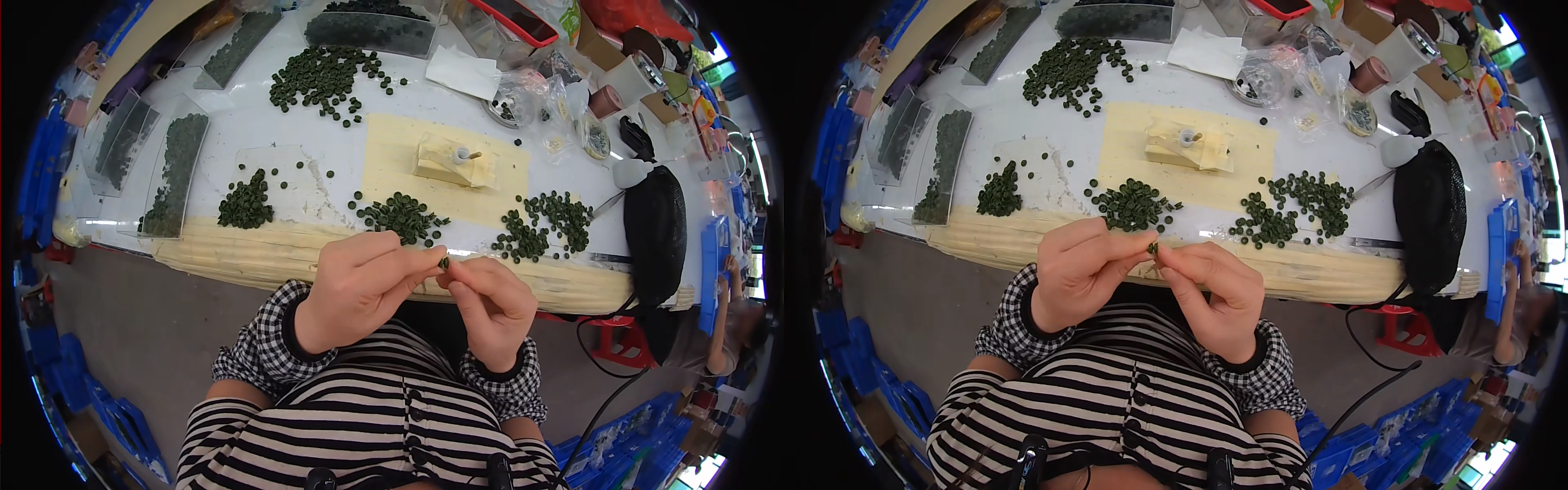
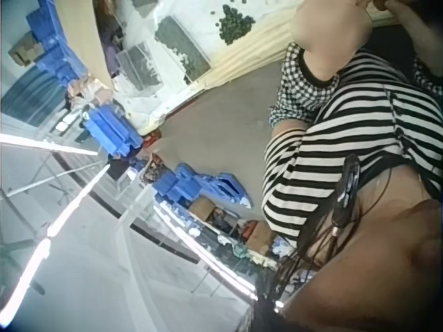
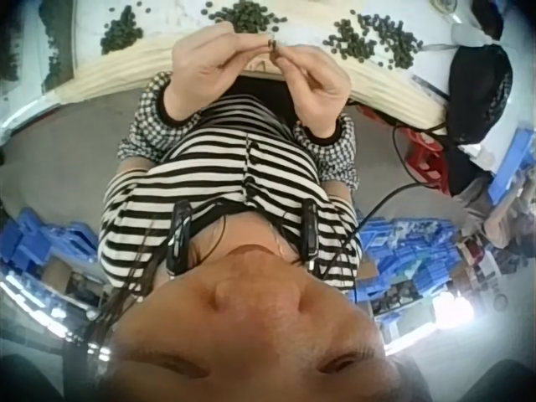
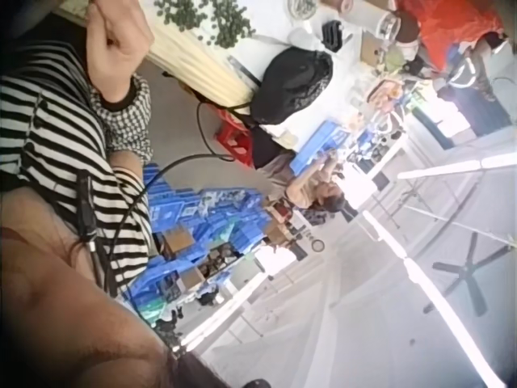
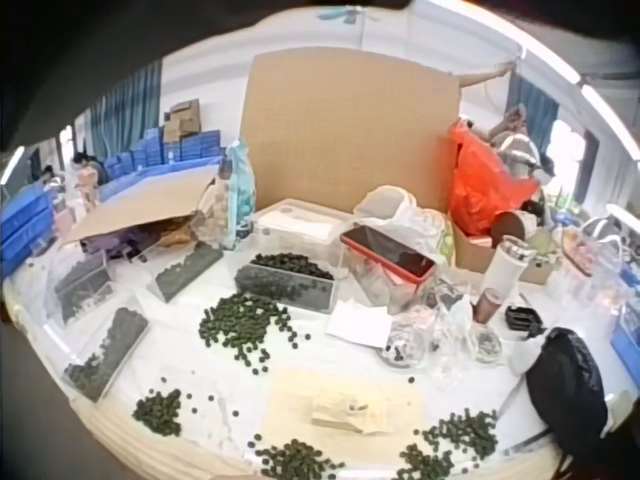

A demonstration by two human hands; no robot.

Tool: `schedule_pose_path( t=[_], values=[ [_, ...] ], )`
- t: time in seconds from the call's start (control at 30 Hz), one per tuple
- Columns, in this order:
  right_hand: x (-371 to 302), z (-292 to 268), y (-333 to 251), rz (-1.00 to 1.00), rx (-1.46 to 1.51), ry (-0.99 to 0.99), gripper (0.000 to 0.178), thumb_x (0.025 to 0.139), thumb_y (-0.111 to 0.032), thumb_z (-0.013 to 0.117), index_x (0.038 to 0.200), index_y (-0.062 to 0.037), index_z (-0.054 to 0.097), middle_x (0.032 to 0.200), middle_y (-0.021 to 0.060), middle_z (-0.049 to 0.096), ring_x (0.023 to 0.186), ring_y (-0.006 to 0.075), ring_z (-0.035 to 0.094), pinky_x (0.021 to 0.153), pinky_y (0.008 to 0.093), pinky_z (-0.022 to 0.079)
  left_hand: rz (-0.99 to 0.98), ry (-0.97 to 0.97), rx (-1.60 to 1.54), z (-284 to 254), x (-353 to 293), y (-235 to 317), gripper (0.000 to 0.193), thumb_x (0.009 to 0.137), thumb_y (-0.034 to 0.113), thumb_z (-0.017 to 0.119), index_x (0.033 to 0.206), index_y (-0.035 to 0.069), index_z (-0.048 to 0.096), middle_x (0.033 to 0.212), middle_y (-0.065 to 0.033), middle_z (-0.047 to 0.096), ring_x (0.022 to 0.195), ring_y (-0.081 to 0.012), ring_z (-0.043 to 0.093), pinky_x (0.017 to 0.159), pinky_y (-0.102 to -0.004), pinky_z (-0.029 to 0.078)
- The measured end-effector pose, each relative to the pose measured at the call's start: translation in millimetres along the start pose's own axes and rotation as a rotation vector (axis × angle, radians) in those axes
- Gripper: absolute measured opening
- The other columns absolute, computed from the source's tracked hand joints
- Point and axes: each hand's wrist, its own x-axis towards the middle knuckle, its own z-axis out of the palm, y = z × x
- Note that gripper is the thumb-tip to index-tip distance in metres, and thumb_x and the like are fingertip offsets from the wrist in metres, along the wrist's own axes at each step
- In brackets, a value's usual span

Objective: Sort and clean small green plastic components on a workbench.

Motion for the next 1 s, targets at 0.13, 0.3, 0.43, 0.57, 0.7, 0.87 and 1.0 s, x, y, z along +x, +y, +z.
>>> schedule_pose_path(
  t=[0.13, 0.3, 0.43, 0.57, 0.7, 0.87, 1.0],
  values=[
    [-2.7, 4.8, -5.9, 0.265, 0.319, 0.077, 0.021, 0.085, 0.009, 0.061, 0.106, 0.0069, 0.067, 0.098, 0.0155, 0.068, 0.088, 0.02, 0.066, 0.078, 0.0259, 0.053, 0.105, 0.0, 0.131, -1.2, -0.7, -2.4, 0.033, 0.072, 0.001, 0.076, 0.104, 0.005, 0.071, 0.057, -0.0017, 0.04, 0.046, -0.0138, 0.04, 0.042, -0.0274, 0.03],
    [-2.6, 5.3, -5.2, 0.193, 0.185, 0.046, 0.022, 0.085, 0.008, 0.062, 0.107, 0.0056, 0.067, 0.097, 0.0152, 0.068, 0.088, 0.0196, 0.066, 0.078, 0.0268, 0.053, 0.124, 0.004, 0.156, -1.3, -1.0, -2.3, 0.033, 0.072, 0.001, 0.076, 0.104, 0.005, 0.071, 0.057, -0.0015, 0.039, 0.046, -0.0137, 0.039, 0.042, -0.0277, 0.03],
    [1.8, 1.7, -4.9, -0.095, -0.175, -0.017, 0.028, 0.08, 0.008, 0.067, 0.107, 0.003, 0.068, 0.093, 0.0135, 0.068, 0.081, 0.0195, 0.066, 0.07, 0.0261, 0.053, -0.029, -0.038, -0.019, -3.4, -0.7, 0.7, 0.022, 0.076, 0.001, 0.074, 0.098, 0.004, 0.072, 0.057, -0.0011, 0.042, 0.047, -0.0114, 0.039, 0.043, -0.0263, 0.029],
    [6.5, 2.3, -2.6, -0.345, -0.397, -0.04, 0.033, 0.073, 0.008, 0.071, 0.105, 0.0012, 0.07, 0.089, 0.0122, 0.067, 0.073, 0.0208, 0.063, 0.063, 0.027, 0.051, -0.333, -0.232, -0.339, -16.2, 0.9, 0.4, 0.016, 0.079, 0.001, 0.07, 0.095, 0.004, 0.07, 0.06, -0.005, 0.048, 0.049, -0.0157, 0.045, 0.045, -0.0288, 0.035],
    [9.8, 2.2, -2.2, -0.363, -0.426, -0.069, 0.032, 0.073, 0.008, 0.072, 0.104, 0.0012, 0.07, 0.088, 0.012, 0.067, 0.071, 0.0209, 0.063, 0.062, 0.027, 0.05, -0.243, -0.187, -0.235, -13.9, 0.0, -3.1, 0.017, 0.078, -0.001, 0.069, 0.095, 0.003, 0.07, 0.059, -0.0042, 0.045, 0.049, -0.0149, 0.044, 0.045, -0.0284, 0.033],
    [2.5, -1.4, 4.8, -0.136, -0.167, -0.06, 0.028, 0.078, 0.009, 0.068, 0.106, 0.0022, 0.069, 0.089, 0.012, 0.067, 0.075, 0.0185, 0.064, 0.065, 0.0255, 0.051, 0.189, -0.05, 0.215, -4.6, 1.1, -0.7, 0.031, 0.068, -0.004, 0.071, 0.099, 0.001, 0.07, 0.057, -0.0025, 0.037, 0.047, -0.0146, 0.04, 0.043, -0.0281, 0.032],
    [-2.3, -0.6, 3.2, 0.046, -0.016, -0.02, 0.025, 0.08, 0.009, 0.066, 0.105, 0.0025, 0.069, 0.089, 0.012, 0.068, 0.078, 0.0175, 0.064, 0.068, 0.0243, 0.051, 0.287, -0.072, 0.271, -5.6, 2.5, -4.7, 0.037, 0.064, -0.005, 0.071, 0.101, 0.001, 0.07, 0.057, -0.0022, 0.036, 0.047, -0.0147, 0.04, 0.042, -0.0286, 0.032]
  ],
)
